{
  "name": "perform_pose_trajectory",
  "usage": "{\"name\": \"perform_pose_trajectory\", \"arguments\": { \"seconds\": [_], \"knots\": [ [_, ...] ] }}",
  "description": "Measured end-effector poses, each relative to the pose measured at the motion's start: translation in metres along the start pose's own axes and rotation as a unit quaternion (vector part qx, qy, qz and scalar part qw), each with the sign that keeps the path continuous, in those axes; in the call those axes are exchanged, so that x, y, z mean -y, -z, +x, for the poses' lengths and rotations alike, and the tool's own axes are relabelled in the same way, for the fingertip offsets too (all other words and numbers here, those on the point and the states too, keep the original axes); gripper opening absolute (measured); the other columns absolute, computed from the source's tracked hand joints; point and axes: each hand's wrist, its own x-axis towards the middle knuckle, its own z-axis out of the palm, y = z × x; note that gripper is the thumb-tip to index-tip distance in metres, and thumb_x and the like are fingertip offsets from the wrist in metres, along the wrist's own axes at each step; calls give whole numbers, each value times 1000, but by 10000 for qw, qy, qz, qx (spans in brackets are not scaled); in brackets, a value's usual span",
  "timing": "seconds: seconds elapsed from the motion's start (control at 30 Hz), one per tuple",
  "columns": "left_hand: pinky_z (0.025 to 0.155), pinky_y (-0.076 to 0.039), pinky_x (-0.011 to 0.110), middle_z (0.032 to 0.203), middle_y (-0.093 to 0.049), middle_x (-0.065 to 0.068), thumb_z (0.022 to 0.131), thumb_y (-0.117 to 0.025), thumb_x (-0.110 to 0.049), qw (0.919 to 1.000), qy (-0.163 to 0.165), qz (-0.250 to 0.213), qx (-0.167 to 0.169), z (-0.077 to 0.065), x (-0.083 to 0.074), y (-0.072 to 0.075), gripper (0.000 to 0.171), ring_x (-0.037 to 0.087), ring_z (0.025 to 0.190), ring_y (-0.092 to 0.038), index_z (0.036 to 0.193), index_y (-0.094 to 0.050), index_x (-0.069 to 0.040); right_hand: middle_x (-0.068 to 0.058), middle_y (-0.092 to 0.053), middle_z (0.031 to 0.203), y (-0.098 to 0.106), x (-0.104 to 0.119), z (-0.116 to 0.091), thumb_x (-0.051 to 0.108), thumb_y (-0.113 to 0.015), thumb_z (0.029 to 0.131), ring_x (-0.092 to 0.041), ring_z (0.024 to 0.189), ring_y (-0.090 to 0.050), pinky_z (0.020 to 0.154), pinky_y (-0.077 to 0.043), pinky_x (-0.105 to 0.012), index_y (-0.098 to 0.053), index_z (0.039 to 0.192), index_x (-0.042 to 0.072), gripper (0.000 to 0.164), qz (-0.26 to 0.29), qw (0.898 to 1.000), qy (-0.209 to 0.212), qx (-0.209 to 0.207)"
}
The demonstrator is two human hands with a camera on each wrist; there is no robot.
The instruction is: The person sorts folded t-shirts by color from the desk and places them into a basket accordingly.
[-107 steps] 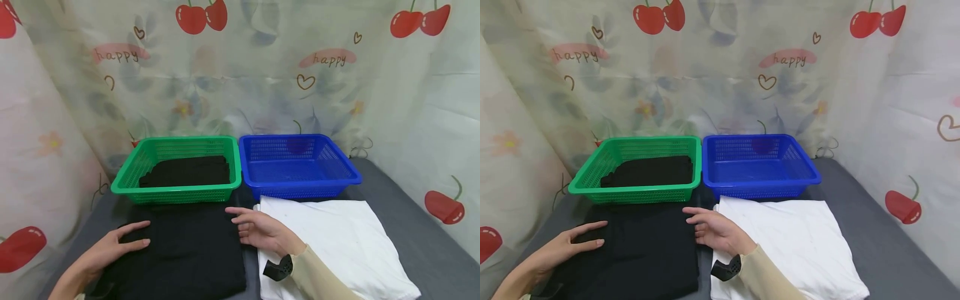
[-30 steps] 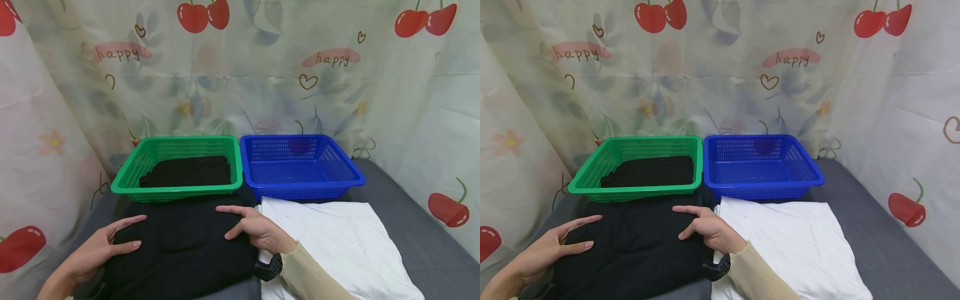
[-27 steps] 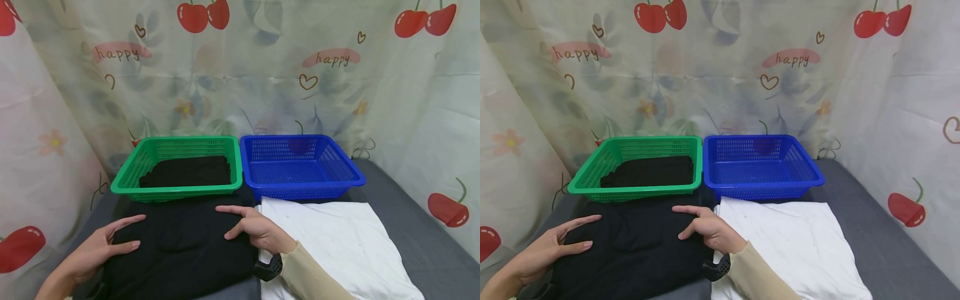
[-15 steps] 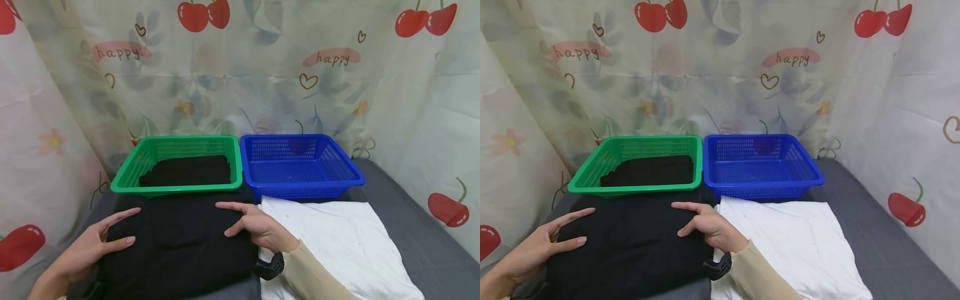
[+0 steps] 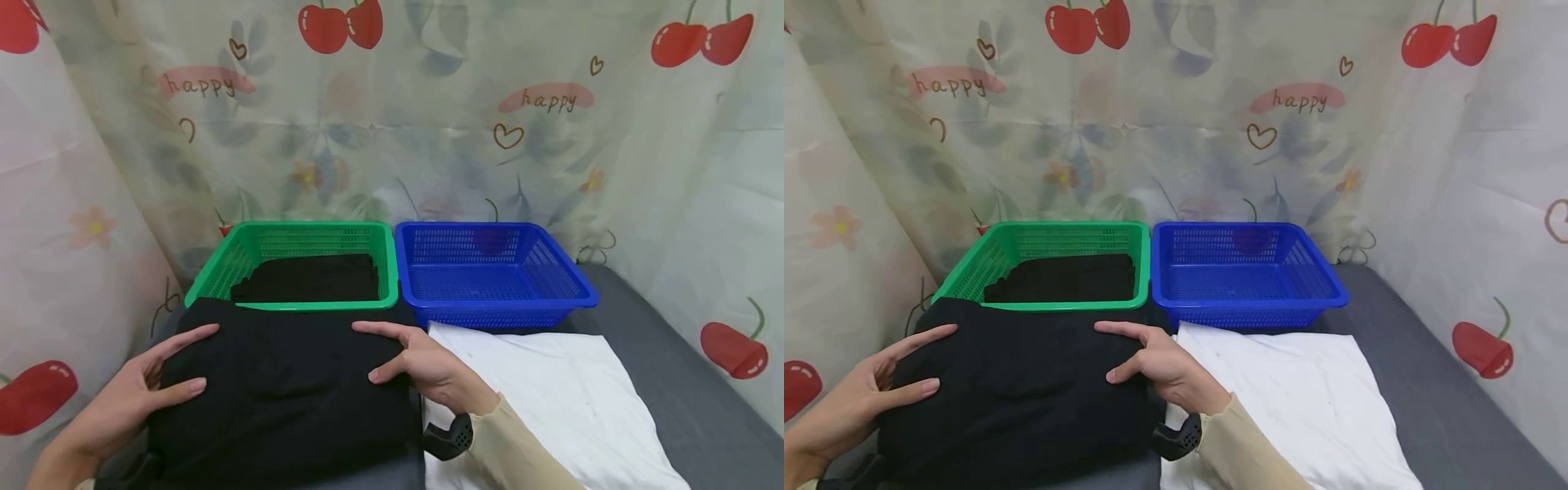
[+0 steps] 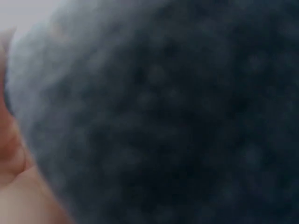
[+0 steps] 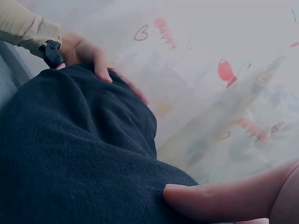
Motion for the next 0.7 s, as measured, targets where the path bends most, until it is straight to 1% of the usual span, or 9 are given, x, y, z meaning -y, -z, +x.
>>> {"name": "perform_pose_trajectory", "arguments": {
  "seconds": [0.1, 0.23, 0.43, 0.5, 0.57, 0.7],
  "knots": [
    [91, -51, 40, 150, -39, 5, 103, -51, -4, 9999, -103, -112, 59, 1, -2, 1, 62, 20, 123, -52, 157, -28, -25, -15, -60, 129, 1, 4, -3, -19, -69, 76, -32, 114, -61, 93, -50, -43, -59, 139, 16, 72, -161, 9997, 178, 77],
    [92, -50, 41, 151, -38, 5, 102, -49, -1, 9990, -258, -348, 114, 3, -6, 0, 63, 21, 125, -52, 157, -27, -24, -13, -61, 130, 3, 10, -7, -15, -72, 78, -30, 115, -60, 94, -49, -41, -59, 139, 18, 70, -619, 9968, 465, 200],
    [92, -50, 42, 147, -44, 6, 102, -46, 4, 9951, -483, -850, 154, 6, -15, 0, 64, 22, 125, -53, 157, -26, -20, -8, -59, 133, 7, 25, -10, -6, -78, 78, -25, 121, -56, 98, -46, -39, -59, 139, 24, 71, -1367, 9858, 911, 348],
    [93, -50, 42, 147, -45, 8, 102, -45, 5, 9933, -576, -982, 179, 8, -19, 1, 65, 22, 125, -53, 157, -25, -20, -7, -58, 135, 10, 31, -9, -5, -79, 78, -25, 123, -55, 99, -45, -40, -58, 140, 24, 72, -1447, 9832, 1029, 421],
    [93, -49, 42, 148, -43, 9, 101, -44, 7, 9914, -682, -1091, 241, 12, -23, 1, 65, 22, 126, -52, 158, -24, -19, -7, -56, 137, 13, 36, -7, -4, -79, 79, -26, 124, -54, 99, -45, -40, -57, 141, 25, 72, -1412, 9828, 1081, 497],
    [93, -49, 41, 150, -41, 10, 101, -45, 7, 9917, -752, -1009, 275, 21, -32, 4, 65, 21, 127, -52, 158, -25, -19, -10, -53, 140, 20, 42, -2, -6, -76, 81, -29, 125, -53, 98, -46, -43, -54, 144, 22, 72, -1162, 9846, 1123, 674]
  ]
}}
